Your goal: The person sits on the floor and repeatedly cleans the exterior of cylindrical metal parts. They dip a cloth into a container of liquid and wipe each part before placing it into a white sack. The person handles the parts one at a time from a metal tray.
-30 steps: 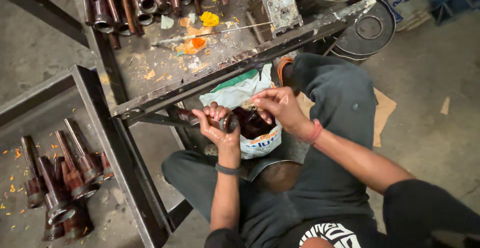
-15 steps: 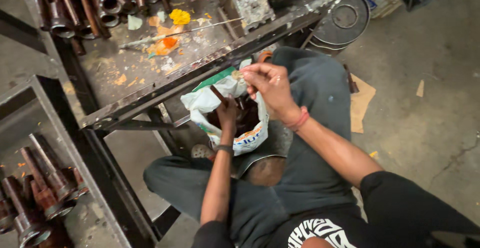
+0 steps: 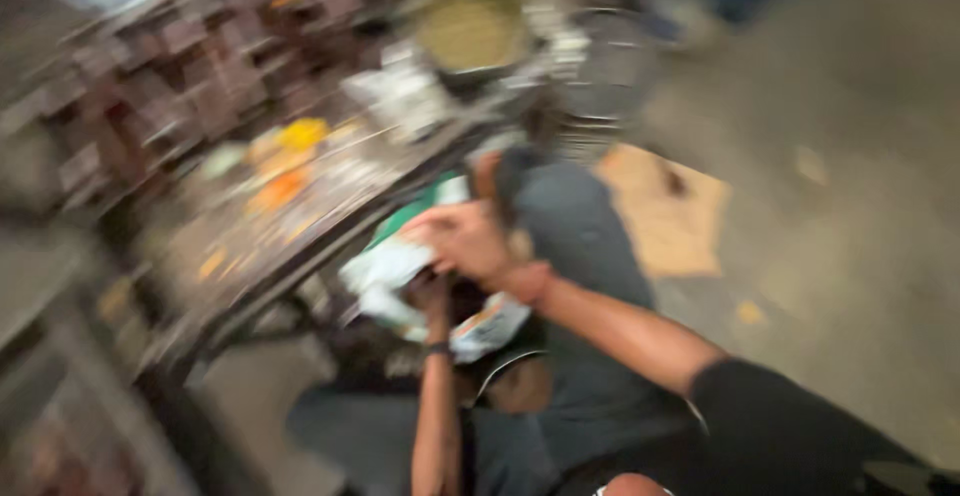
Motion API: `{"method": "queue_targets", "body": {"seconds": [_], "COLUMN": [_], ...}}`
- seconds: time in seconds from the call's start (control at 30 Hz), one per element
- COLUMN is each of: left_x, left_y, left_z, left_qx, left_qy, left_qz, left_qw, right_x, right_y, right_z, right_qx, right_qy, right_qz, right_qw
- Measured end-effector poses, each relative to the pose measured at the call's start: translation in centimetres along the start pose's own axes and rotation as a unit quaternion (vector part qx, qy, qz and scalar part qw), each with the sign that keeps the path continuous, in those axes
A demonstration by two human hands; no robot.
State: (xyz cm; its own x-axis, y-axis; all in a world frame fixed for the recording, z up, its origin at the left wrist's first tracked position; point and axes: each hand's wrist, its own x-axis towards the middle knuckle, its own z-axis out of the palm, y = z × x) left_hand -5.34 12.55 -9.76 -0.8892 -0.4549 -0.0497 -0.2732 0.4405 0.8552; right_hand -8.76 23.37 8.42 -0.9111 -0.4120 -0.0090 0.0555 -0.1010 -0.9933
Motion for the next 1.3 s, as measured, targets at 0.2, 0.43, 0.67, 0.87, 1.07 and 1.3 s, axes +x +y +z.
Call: {"method": "queue_targets", "body": {"seconds": [0.2,0.43,0.67,0.87,1.07,1.3], "left_x": [-7.2,-11.2,-7.5,-9.3,-12.5,-17.2], "left_y": [9.2,10.2,4.1,5.5,7.5,9.8], "left_z": [-12.1,-32.3,-39.6,-39.0,-38.1,-29.2], "left_qx": [0.014,0.358,0.436,0.424,0.376,-0.223], "left_qy": [0.189,0.376,0.072,0.117,0.37,0.069], "left_qz": [0.085,0.037,-0.224,-0.262,-0.058,0.043], "left_qw": [0.978,0.854,0.869,0.859,0.848,0.972], "right_x": [-1.9,-3.5,-6.5,-8.0,-5.8,-5.7], "right_y": [-3.9,-3.8,-4.0,-4.8,-3.3,-0.4], "right_z": [-0.6,-0.7,0.2,-0.8,1.7,7.9], "right_qx": [0.08,0.21,0.186,0.166,0.177,0.102], "right_qy": [-0.078,-0.146,-0.139,-0.147,-0.146,-0.144], "right_qz": [0.053,0.066,0.064,0.052,0.075,0.039], "right_qw": [0.992,0.964,0.971,0.974,0.97,0.984]}}
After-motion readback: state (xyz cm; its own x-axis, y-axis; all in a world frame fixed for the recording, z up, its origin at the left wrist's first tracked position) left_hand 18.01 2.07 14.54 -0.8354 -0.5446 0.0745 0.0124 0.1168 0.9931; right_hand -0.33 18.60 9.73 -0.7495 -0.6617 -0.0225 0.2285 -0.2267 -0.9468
